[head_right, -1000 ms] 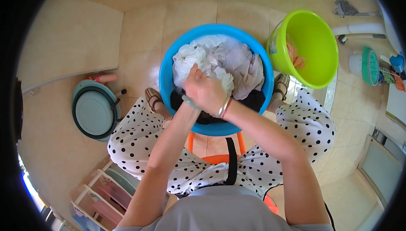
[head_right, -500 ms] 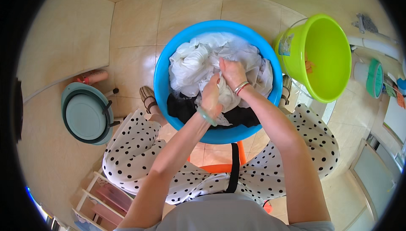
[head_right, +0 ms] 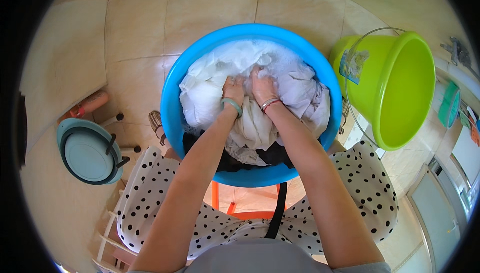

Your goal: The person sits on a small stool and hand-washes a pile of clothes in a blue basin filled with soapy water. They repeatedly scrub, squeeze, and rinse various garments, including a pink shirt and white items, using both hands.

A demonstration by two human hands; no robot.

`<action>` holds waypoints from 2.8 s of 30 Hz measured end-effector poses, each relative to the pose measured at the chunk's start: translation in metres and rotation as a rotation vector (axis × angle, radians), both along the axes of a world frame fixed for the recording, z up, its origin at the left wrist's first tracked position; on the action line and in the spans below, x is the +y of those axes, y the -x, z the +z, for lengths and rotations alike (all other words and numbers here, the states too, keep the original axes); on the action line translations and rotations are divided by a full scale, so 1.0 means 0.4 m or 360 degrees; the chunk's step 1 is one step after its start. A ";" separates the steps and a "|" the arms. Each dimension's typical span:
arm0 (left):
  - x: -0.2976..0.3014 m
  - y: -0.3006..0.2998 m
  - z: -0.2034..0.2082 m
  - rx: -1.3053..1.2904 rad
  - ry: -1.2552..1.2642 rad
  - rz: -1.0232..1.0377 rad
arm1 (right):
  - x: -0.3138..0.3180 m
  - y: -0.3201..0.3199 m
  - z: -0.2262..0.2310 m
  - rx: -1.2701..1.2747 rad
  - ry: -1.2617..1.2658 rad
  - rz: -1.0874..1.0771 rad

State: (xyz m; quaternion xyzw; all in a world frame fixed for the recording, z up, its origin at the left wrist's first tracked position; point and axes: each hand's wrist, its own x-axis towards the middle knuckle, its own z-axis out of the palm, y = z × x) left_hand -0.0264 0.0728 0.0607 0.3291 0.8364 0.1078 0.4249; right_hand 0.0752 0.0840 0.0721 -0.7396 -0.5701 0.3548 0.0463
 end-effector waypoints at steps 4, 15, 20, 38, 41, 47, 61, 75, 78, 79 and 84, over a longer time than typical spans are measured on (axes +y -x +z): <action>0.001 0.017 -0.094 -0.0084 0.0221 0.0046 | 0.005 0.005 -0.023 -0.0072 0.0140 0.0042; -0.108 -0.028 0.128 -0.2670 -0.0206 0.1179 | -0.076 0.021 0.371 0.0481 -0.0504 0.0569; -0.091 -0.106 0.212 -0.1817 0.0120 0.1489 | 0.035 -0.035 0.170 0.0150 -0.0273 0.0101; -0.152 0.056 0.030 -0.2926 -0.0229 0.1267 | -0.131 0.084 0.323 0.0561 -0.0392 0.0286; -0.173 0.016 0.069 -0.2506 -0.0170 0.1235 | -0.097 0.047 0.233 0.0322 -0.0611 0.0536; -0.011 -0.038 0.271 -0.1569 0.0041 0.1748 | 0.073 -0.046 0.165 0.0500 -0.0182 -0.0517; -0.127 0.079 -0.143 -0.1253 -0.0164 0.0641 | -0.040 -0.004 0.180 0.0719 -0.0604 0.0662; -0.126 -0.001 0.150 -0.2099 -0.0119 0.1348 | -0.093 0.050 0.365 0.0318 -0.0566 0.0614; -0.183 0.038 0.055 -0.1945 -0.0253 0.0926 | -0.141 0.075 0.389 0.0515 -0.0356 0.0397; -0.174 0.001 0.090 -0.1985 -0.0166 0.1091 | -0.113 0.058 0.345 0.0374 -0.0323 0.0399; -0.113 -0.077 0.228 -0.1824 0.0241 0.1394 | 0.011 -0.004 0.183 -0.0010 -0.0286 0.0197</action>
